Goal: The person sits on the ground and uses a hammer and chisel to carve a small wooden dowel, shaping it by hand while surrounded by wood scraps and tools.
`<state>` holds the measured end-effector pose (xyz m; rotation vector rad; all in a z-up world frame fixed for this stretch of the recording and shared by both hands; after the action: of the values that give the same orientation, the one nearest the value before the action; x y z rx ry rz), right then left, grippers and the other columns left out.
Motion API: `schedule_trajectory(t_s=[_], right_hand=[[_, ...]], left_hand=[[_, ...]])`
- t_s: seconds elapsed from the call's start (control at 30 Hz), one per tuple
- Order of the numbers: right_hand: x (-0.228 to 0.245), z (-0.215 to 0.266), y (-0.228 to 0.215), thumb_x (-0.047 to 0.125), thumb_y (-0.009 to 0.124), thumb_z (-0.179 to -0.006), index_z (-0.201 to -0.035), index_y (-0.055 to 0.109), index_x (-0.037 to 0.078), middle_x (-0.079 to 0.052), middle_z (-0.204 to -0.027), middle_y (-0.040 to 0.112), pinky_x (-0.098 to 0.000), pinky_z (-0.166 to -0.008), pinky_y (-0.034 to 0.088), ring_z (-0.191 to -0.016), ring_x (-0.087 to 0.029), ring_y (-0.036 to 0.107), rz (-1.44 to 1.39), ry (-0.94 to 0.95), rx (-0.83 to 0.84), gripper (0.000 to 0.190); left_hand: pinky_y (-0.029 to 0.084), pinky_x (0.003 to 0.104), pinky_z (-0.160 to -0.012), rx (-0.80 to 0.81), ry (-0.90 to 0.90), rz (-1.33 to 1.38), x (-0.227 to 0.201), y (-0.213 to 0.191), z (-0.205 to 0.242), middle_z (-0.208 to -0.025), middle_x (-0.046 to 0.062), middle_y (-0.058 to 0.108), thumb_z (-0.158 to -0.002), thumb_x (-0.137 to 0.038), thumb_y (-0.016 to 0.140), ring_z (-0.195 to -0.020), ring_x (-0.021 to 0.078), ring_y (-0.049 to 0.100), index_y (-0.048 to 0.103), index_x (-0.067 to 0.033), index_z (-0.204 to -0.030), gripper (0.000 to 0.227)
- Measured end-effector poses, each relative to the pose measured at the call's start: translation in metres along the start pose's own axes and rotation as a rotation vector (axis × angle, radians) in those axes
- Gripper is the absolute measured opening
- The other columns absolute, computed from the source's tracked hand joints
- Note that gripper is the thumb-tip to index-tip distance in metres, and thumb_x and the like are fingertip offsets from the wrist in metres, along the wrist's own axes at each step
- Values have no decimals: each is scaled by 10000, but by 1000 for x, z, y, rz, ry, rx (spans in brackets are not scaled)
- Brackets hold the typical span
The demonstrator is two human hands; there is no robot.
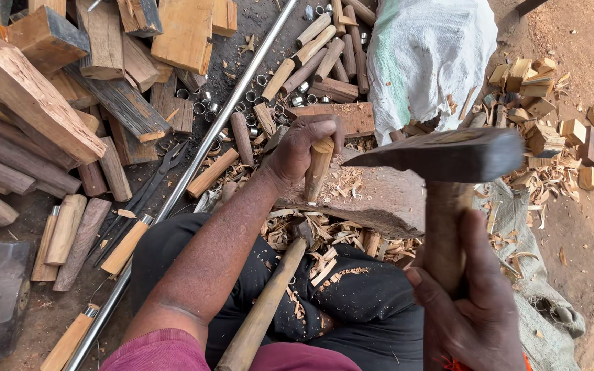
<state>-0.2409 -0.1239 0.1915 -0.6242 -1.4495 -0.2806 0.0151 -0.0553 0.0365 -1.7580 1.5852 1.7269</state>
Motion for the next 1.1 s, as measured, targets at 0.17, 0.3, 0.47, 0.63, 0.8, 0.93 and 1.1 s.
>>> schedule_trajectory(t_s=[0.17, 0.3, 0.47, 0.63, 0.8, 0.93, 1.1], right_hand=[[0, -13, 26, -35, 759, -903, -1706, 340, 55, -136, -1046, 692, -239, -775, 542, -880, -96, 637, 411, -28, 231, 910], [10, -18, 36, -106, 695, -844, -1600, 308, -17, -206, -1455, 584, -310, -987, 466, -1253, -181, 559, 459, -243, 302, 854], [15, 0, -6, -41, 691, -931, -1685, 240, 58, -95, -1199, 637, -240, -804, 545, -987, -92, 613, 107, -194, 113, 884], [-9, -8, -8, -23, 715, -866, -1645, 302, 65, -128, -1200, 668, -276, -811, 537, -973, -141, 635, 432, -103, 128, 887], [-45, -24, 17, -56, 669, -824, -1597, 310, 50, -163, -1414, 616, -338, -958, 471, -1181, -249, 593, 509, -79, 230, 859], [-75, -23, 27, -121, 581, -813, -1587, 251, 50, -170, -1633, 379, -369, -1146, 335, -1495, -277, 365, 418, -35, 249, 859], [-105, -10, 23, -155, 509, -849, -1653, 150, 152, -97, -1725, 203, -378, -1164, 237, -1541, -227, 201, 209, 198, 252, 933]], left_hand=[[381, 267, -502, 29, -72, 125, 19, 6, -5, -694, 4, 487, -994, -306, 570, -560, 79, 425, 621, -75, -842, 282], [491, 271, -719, 61, 46, 206, 12, 7, -5, -796, 18, 559, -979, -259, 585, -745, 100, 538, 601, -82, -888, 200], [488, 277, -718, 10, 71, 42, 13, 3, -1, -790, -1, 544, -978, -313, 586, -752, 96, 528, 578, -101, -872, 237], [496, 294, -720, -45, 122, -113, 0, -1, -2, -818, -13, 523, -1013, -545, 606, -777, 116, 526, 530, -125, -854, 456], [511, 321, -642, -188, -154, -1092, -25, -31, -3, -758, 22, 591, -834, -642, 708, -713, 154, 625, 600, -107, -832, 546], [603, 426, -690, -319, -188, -557, -54, -44, -2, -878, 61, 645, -833, -512, 759, -786, 207, 670, 662, -72, -979, 474], [593, 464, -954, -103, -75, -140, -57, -12, 5, -1108, 121, 654, -781, -364, 820, -1030, 220, 656, 532, -77, -1329, 682]])
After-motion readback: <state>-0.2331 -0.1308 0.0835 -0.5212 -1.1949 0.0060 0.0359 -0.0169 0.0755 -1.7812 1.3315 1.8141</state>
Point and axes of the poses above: each hand's wrist, its own z-axis away from the middle knuckle, its own y-axis out of the palm, x = y × z, the point moved 8 cm from there along -z, towards the middle knuckle
